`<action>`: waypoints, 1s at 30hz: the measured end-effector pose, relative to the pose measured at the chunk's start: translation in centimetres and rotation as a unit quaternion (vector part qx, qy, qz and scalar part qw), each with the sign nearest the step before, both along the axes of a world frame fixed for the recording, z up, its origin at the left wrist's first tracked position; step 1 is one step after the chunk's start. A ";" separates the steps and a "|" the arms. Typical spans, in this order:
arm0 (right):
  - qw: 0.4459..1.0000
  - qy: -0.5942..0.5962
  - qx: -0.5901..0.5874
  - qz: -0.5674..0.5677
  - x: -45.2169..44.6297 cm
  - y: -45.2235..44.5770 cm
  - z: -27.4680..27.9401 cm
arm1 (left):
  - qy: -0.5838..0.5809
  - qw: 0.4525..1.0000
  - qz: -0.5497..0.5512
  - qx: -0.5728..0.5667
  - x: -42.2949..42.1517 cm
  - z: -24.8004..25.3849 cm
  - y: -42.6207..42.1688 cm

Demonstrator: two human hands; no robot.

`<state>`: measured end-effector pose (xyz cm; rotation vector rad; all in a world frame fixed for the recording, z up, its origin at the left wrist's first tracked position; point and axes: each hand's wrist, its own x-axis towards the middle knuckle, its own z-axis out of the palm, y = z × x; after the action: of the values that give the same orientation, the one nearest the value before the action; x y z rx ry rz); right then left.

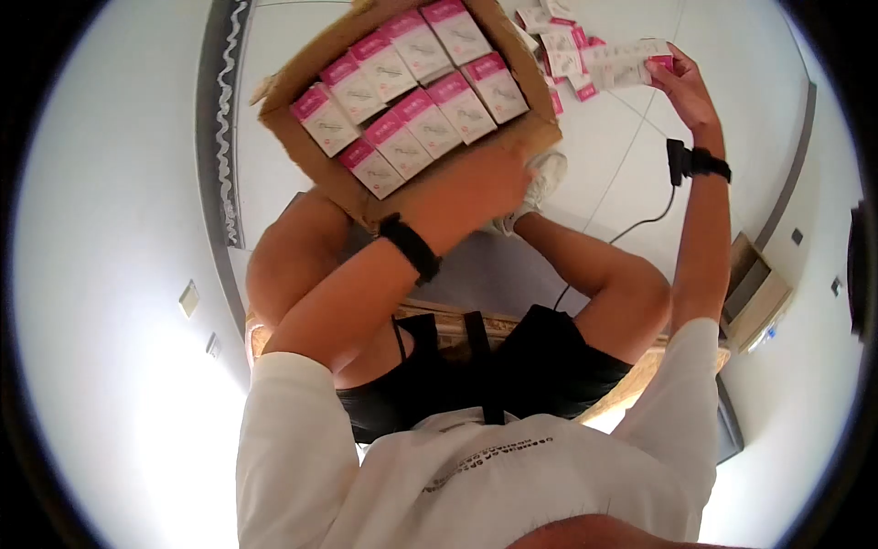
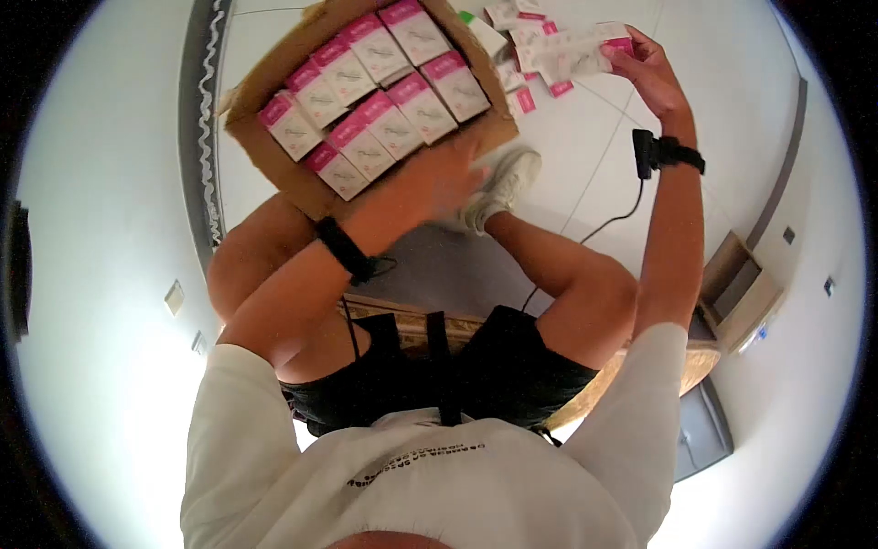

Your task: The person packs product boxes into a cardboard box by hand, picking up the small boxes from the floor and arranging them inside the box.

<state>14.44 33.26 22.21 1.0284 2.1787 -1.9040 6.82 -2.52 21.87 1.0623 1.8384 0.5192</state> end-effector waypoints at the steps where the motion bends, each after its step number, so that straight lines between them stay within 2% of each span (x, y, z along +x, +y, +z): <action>1: 0.993 -0.014 0.063 0.102 -2.2 -1.8 2.5 | 0.002 1.000 0.014 0.001 0.6 0.3 -0.6; 2: 0.992 -0.013 0.064 0.108 -4.6 -3.9 4.2 | 0.003 1.000 0.021 0.002 1.7 -0.3 -1.1; 4: 0.954 0.047 0.030 0.293 -9.8 -9.5 6.3 | 0.104 0.994 -0.012 -0.021 3.6 -1.9 -2.3; 5: 0.938 0.036 0.041 0.343 -12.1 -12.6 6.0 | 0.137 0.990 -0.020 -0.028 3.8 -2.2 -2.7; 7: 0.914 -0.024 0.048 0.402 -15.9 -19.1 5.1 | 0.095 0.993 -0.035 -0.054 3.2 -2.4 -3.0; 9: 0.898 0.067 0.068 0.429 -18.4 -24.0 -0.1 | 0.065 0.997 -0.025 -0.036 2.5 -3.2 -3.9; 10: 0.872 0.201 0.088 0.437 -19.5 -25.5 -5.5 | 0.046 0.999 -0.013 -0.011 2.3 -3.5 -4.5; 11: 0.873 0.198 0.086 0.437 -20.6 -27.5 -7.7 | 0.042 0.999 -0.014 -0.012 2.4 -3.5 -4.8; 13: 0.938 0.131 0.016 0.321 -21.1 -30.3 -10.4 | 0.032 0.997 -0.035 -0.064 3.6 -3.2 -5.2; 14: 0.937 0.129 0.015 0.324 -20.3 -31.0 -11.2 | 0.028 0.995 -0.040 -0.081 4.3 -3.2 -5.5; 15: 0.941 0.155 0.096 0.284 -20.0 -31.8 -12.2 | 0.066 0.997 0.031 0.016 5.7 -4.7 -6.5; 16: 0.937 0.181 0.175 0.242 -20.2 -32.5 -12.1 | 0.085 0.992 0.070 0.063 5.3 -4.5 -6.8; 17: 0.955 0.116 0.182 0.204 -19.7 -33.0 -11.9 | 0.105 0.982 0.107 0.111 4.9 -4.3 -7.1; 18: 0.954 0.117 0.183 0.209 -19.4 -33.4 -11.4 | 0.072 0.997 -0.027 0.030 2.6 -1.7 -6.6; 19: 0.968 0.065 0.175 0.169 -19.1 -33.4 -11.0 | 0.035 0.985 -0.160 -0.050 1.1 0.0 -6.1; 20: 0.978 0.012 0.166 0.126 -18.8 -33.4 -10.8 | 0.033 0.986 -0.158 -0.046 0.8 0.5 -5.8; 21: 0.977 0.010 0.168 0.128 -18.7 -33.3 -11.3 | 0.017 0.983 -0.170 -0.070 0.5 0.9 -5.4; 23: 0.969 0.068 0.127 0.203 -19.4 -33.1 -12.6 | -0.008 0.974 -0.190 -0.121 -0.5 1.2 -4.6; 24: 0.968 0.070 0.126 0.204 -20.0 -33.0 -13.2 | -0.023 0.968 -0.201 -0.149 -0.7 1.0 -4.4; 26: 0.883 0.134 0.237 0.381 -20.4 -32.7 -14.3 | -0.040 0.960 -0.214 -0.176 -0.7 1.0 -4.7; 27: 0.884 0.131 0.238 0.380 -20.2 -32.8 -14.2 | -0.035 0.962 -0.210 -0.171 -0.2 0.6 -4.6; 29: 0.792 0.140 0.430 0.410 -20.2 -33.4 -13.9 | -0.022 0.966 -0.204 -0.157 0.7 0.0 -4.4; 30: 0.792 0.138 0.432 0.408 -20.2 -33.4 -13.9 | -0.013 0.968 -0.200 -0.151 0.7 0.1 -4.2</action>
<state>-5.77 -0.16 8.26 -0.2898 2.9790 -0.6636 7.55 -6.70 22.00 1.1646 1.5596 0.0122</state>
